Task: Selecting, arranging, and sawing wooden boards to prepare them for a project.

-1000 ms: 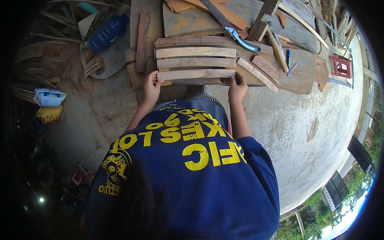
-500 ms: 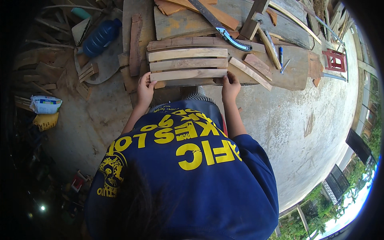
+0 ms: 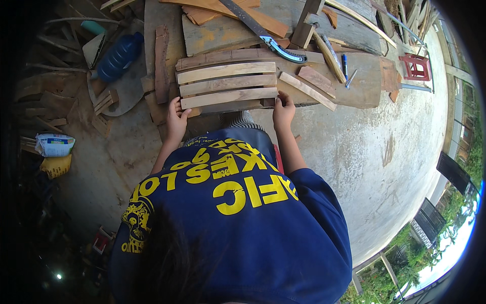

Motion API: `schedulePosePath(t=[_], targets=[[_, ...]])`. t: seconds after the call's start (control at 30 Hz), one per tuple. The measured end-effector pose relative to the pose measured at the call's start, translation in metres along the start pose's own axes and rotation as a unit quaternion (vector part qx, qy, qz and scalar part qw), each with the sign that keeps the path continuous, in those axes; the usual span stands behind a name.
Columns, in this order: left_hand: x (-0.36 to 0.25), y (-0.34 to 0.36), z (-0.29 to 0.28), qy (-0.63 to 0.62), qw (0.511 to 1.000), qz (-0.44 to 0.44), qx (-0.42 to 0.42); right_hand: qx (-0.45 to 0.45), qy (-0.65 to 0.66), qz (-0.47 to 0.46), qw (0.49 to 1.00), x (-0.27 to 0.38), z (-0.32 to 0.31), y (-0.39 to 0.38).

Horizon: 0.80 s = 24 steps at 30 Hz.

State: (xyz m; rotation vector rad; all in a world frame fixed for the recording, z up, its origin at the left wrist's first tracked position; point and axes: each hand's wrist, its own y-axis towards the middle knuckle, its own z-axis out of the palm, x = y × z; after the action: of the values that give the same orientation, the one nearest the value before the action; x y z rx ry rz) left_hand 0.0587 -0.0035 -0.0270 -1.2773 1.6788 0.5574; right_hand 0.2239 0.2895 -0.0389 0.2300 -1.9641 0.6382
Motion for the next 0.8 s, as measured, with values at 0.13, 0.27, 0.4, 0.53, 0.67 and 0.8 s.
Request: schedulePosePath(t=[0.13, 0.27, 0.4, 0.53, 0.67, 0.8], targets=[[-0.004, -0.004, 0.001, -0.011, 1.000, -0.024, 0.012, -0.015, -0.023, 0.021, 0.999, -0.003, -0.007, -0.003], [-0.006, -0.003, -0.001, 0.006, 0.999, -0.032, 0.015, 0.020, -0.016, 0.044, 0.999, -0.002, -0.009, -0.003], [-0.007, -0.001, 0.000, 0.029, 0.999, -0.023, 0.010, 0.032, -0.046, -0.019, 0.998, 0.003, -0.007, 0.001], [-0.007, 0.001, 0.002, 0.026, 0.999, -0.028, 0.011, 0.053, -0.174, -0.094, 0.979, 0.007, -0.008, 0.005], [-0.007, 0.002, 0.004, 0.030, 0.999, -0.011, 0.004, 0.061, -0.140, -0.076, 0.985, 0.007, -0.011, 0.007], [-0.006, 0.002, 0.004, 0.061, 0.998, 0.007, -0.006, 0.053, -0.117, -0.076, 0.989, 0.005, -0.010, 0.007]])
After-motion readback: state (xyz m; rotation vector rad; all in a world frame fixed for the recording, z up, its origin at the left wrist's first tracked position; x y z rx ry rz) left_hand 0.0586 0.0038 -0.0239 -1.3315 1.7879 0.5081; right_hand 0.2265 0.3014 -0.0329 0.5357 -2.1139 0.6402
